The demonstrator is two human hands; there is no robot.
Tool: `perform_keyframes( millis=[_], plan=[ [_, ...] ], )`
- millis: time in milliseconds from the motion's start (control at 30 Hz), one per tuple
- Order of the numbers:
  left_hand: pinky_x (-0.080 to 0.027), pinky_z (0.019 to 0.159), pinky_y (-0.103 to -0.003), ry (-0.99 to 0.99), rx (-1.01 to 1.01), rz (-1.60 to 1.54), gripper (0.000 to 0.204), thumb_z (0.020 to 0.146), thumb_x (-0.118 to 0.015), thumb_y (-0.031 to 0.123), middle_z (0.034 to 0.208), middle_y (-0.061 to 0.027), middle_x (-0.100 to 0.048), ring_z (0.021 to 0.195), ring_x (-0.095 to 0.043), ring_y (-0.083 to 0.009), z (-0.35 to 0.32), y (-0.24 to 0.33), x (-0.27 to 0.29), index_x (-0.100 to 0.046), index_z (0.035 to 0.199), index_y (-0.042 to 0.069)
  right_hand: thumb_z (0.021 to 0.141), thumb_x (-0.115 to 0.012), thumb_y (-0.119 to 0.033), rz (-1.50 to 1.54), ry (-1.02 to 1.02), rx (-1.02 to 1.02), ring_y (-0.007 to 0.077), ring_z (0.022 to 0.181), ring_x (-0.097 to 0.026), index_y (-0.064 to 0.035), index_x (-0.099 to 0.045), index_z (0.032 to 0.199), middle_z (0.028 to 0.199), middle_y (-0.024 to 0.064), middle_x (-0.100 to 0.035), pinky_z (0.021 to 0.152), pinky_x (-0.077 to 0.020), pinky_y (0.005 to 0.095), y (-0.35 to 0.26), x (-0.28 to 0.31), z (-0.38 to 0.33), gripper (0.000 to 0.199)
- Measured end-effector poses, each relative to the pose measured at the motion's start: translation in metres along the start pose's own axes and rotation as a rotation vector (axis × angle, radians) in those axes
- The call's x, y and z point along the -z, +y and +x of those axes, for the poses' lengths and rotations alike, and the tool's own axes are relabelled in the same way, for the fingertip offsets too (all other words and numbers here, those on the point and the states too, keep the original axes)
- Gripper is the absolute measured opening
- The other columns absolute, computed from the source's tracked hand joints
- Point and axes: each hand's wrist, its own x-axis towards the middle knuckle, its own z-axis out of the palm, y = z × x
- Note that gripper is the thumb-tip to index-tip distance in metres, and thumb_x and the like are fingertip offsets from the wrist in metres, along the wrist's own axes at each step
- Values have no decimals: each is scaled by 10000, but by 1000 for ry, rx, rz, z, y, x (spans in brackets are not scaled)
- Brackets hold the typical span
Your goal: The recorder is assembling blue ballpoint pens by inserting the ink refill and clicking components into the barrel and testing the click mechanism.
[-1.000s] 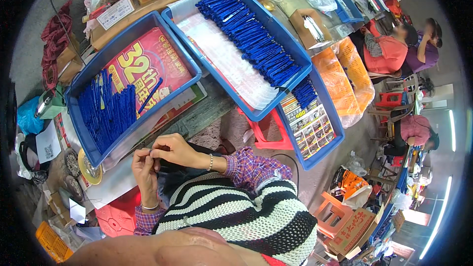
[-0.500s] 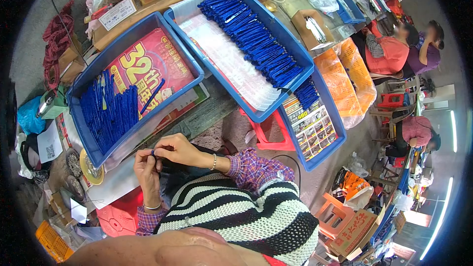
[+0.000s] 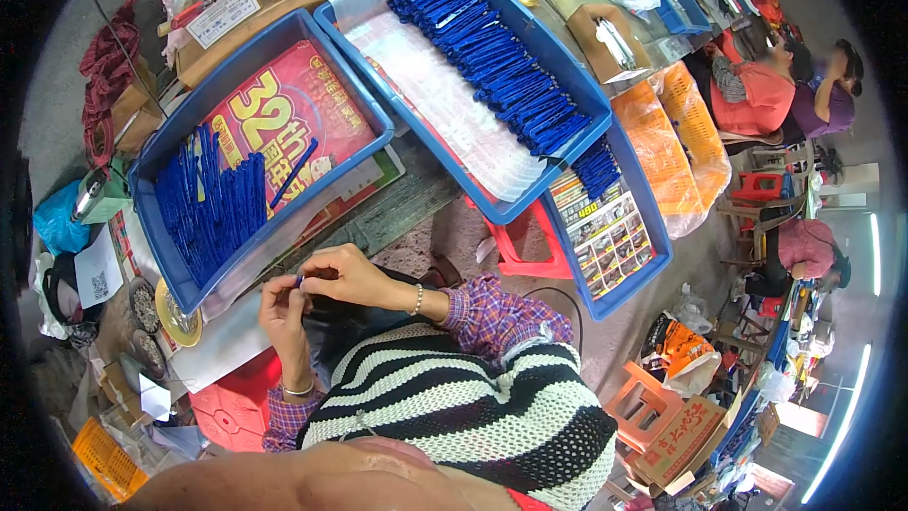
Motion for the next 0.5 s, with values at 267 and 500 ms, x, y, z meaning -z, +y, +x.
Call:
perform_keyframes(
  millis=[267, 500],
  plan=[
    [-501, 690, -241, -168, 2, -9, 176, 843, -559, -30, 898, -78, -601, 756, -602, -135, -6, 7, -9, -542, 1018, -13, 811, -645, -118, 341, 7, -66, 99, 701, -560, 27, -643, 872, 825, 46, -586, 583, -436, 227, 1, 13, -14, 158],
    [-509, 725, -273, -343, 23, 13, 194, 841, -551, -34, 906, -104, -617, 783, -611, -157, -6, 12, -25, -544, 1035, -15, 871, -568, -136, 656, 48, -306, 107, 735, -549, -6, -583, 898, 826, 53, -581, 664, -435, 224, -25, 65, -46, 134]
  ],
)
